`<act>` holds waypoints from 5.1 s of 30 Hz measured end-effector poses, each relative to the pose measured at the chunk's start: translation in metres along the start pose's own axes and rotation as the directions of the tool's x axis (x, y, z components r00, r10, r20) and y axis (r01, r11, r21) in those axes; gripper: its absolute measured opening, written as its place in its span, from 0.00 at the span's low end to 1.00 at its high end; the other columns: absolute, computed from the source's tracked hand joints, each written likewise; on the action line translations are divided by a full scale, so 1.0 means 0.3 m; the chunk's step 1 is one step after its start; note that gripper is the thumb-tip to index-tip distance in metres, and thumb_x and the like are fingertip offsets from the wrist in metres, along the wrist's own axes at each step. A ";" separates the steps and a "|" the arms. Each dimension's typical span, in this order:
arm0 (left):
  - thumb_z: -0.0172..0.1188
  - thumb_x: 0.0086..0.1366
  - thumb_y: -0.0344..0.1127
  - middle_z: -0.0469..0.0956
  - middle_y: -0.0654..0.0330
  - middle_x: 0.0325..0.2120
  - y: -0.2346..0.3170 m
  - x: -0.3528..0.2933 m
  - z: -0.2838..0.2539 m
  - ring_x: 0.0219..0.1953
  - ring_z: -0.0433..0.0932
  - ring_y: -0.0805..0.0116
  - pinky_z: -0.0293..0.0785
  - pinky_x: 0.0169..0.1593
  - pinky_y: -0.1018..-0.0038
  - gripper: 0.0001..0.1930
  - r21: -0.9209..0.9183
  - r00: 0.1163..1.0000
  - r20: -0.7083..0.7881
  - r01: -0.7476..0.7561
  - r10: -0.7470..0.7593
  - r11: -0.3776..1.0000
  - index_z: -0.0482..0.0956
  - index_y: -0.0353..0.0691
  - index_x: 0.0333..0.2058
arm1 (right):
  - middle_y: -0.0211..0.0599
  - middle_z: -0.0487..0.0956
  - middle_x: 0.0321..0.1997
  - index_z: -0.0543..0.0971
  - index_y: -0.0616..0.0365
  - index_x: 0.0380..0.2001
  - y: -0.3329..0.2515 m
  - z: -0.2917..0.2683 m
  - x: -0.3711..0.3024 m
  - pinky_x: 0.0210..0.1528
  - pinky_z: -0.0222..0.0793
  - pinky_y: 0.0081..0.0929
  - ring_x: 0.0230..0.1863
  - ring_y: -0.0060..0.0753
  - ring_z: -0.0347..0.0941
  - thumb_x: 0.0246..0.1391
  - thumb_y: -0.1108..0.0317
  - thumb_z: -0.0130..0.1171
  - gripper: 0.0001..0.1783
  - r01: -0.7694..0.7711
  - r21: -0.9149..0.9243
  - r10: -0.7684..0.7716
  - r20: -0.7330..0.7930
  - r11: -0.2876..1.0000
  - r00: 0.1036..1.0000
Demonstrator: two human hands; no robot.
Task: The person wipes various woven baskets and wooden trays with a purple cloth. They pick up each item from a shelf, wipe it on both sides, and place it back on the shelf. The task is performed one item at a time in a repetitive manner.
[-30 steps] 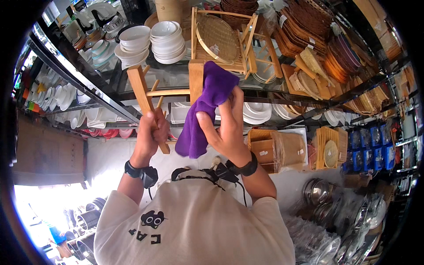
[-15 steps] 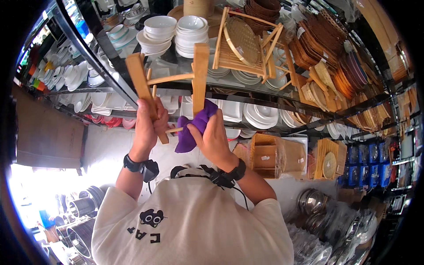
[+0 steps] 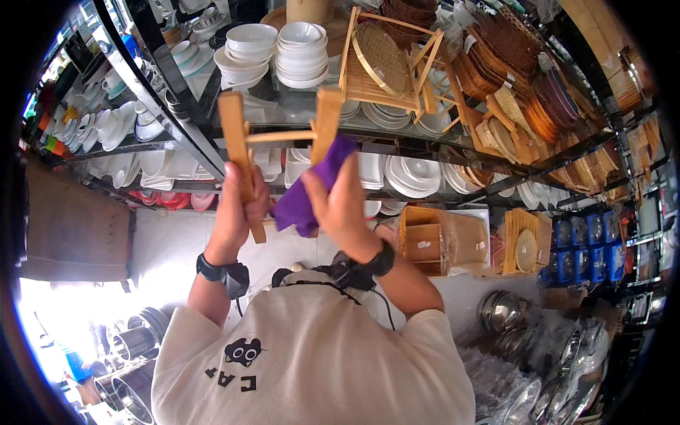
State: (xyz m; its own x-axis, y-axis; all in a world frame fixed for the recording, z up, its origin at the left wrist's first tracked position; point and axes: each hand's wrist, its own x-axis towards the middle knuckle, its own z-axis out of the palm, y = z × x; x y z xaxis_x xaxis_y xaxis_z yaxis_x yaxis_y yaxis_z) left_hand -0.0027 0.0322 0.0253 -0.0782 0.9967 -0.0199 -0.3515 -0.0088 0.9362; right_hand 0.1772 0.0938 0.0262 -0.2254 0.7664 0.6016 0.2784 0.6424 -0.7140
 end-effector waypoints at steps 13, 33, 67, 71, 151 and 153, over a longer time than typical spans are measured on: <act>0.30 0.68 0.71 0.53 0.72 0.11 -0.015 -0.003 -0.061 0.14 0.50 0.80 0.46 0.19 0.80 0.34 -0.099 0.997 -0.009 -0.072 0.071 0.993 0.60 0.44 0.21 | 0.56 0.68 0.44 0.63 0.72 0.50 -0.004 -0.027 -0.026 0.45 0.67 0.43 0.42 0.59 0.68 0.58 0.58 0.61 0.30 0.127 -0.030 -0.114 0.264 0.991 0.958; 0.29 0.64 0.77 0.49 0.75 0.08 -0.076 -0.064 -0.169 0.10 0.45 0.81 0.45 0.16 0.80 0.36 -0.246 0.959 0.146 0.273 -0.243 0.930 0.57 0.48 0.17 | 0.55 0.70 0.53 0.73 0.68 0.46 -0.076 -0.078 0.034 0.52 0.68 0.46 0.51 0.59 0.70 0.52 0.70 0.63 0.19 0.443 -0.100 -0.412 0.236 0.891 0.880; 0.27 0.61 0.79 0.49 0.76 0.07 -0.079 -0.077 -0.200 0.09 0.45 0.82 0.44 0.15 0.81 0.37 -0.284 0.893 0.272 0.430 -0.358 0.857 0.57 0.48 0.17 | 0.44 0.76 0.42 0.71 0.64 0.50 -0.062 -0.124 0.057 0.48 0.70 0.33 0.43 0.45 0.75 0.53 0.59 0.67 0.27 0.021 0.156 -0.110 0.589 0.987 0.800; 0.27 0.61 0.78 0.49 0.75 0.07 -0.091 -0.068 -0.175 0.10 0.45 0.82 0.44 0.16 0.81 0.37 -0.234 0.891 0.282 0.423 -0.355 0.875 0.58 0.48 0.18 | 0.45 0.75 0.46 0.71 0.64 0.51 -0.056 -0.129 0.067 0.49 0.68 0.41 0.47 0.50 0.72 0.51 0.59 0.67 0.29 0.218 0.166 -0.274 0.620 0.962 0.735; 0.39 0.62 0.76 0.46 0.79 0.07 -0.014 0.123 -0.056 0.08 0.43 0.86 0.39 0.13 0.84 0.31 -0.582 0.966 0.251 0.203 -0.063 0.788 0.66 0.55 0.19 | 0.42 0.74 0.42 0.72 0.61 0.47 0.283 -0.301 0.174 0.44 0.71 0.36 0.42 0.49 0.74 0.54 0.64 0.64 0.20 0.113 0.184 -0.211 0.706 0.976 0.676; 0.39 0.62 0.76 0.45 0.77 0.07 -0.017 0.140 -0.041 0.08 0.42 0.85 0.38 0.12 0.83 0.31 -0.562 0.968 0.237 0.208 -0.086 0.800 0.62 0.55 0.17 | 0.44 0.74 0.45 0.71 0.63 0.49 0.258 -0.281 0.154 0.47 0.70 0.36 0.44 0.49 0.73 0.55 0.64 0.63 0.22 0.115 0.254 -0.260 0.669 0.960 0.696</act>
State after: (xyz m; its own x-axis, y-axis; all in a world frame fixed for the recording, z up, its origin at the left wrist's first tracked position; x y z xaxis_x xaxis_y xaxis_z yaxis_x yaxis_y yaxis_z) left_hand -0.0157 0.0731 0.0152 0.1751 0.9844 -0.0164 -0.8220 0.1554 0.5479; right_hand 0.2672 0.1783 0.0288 -0.8538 0.3710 0.3652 0.0045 0.7067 -0.7075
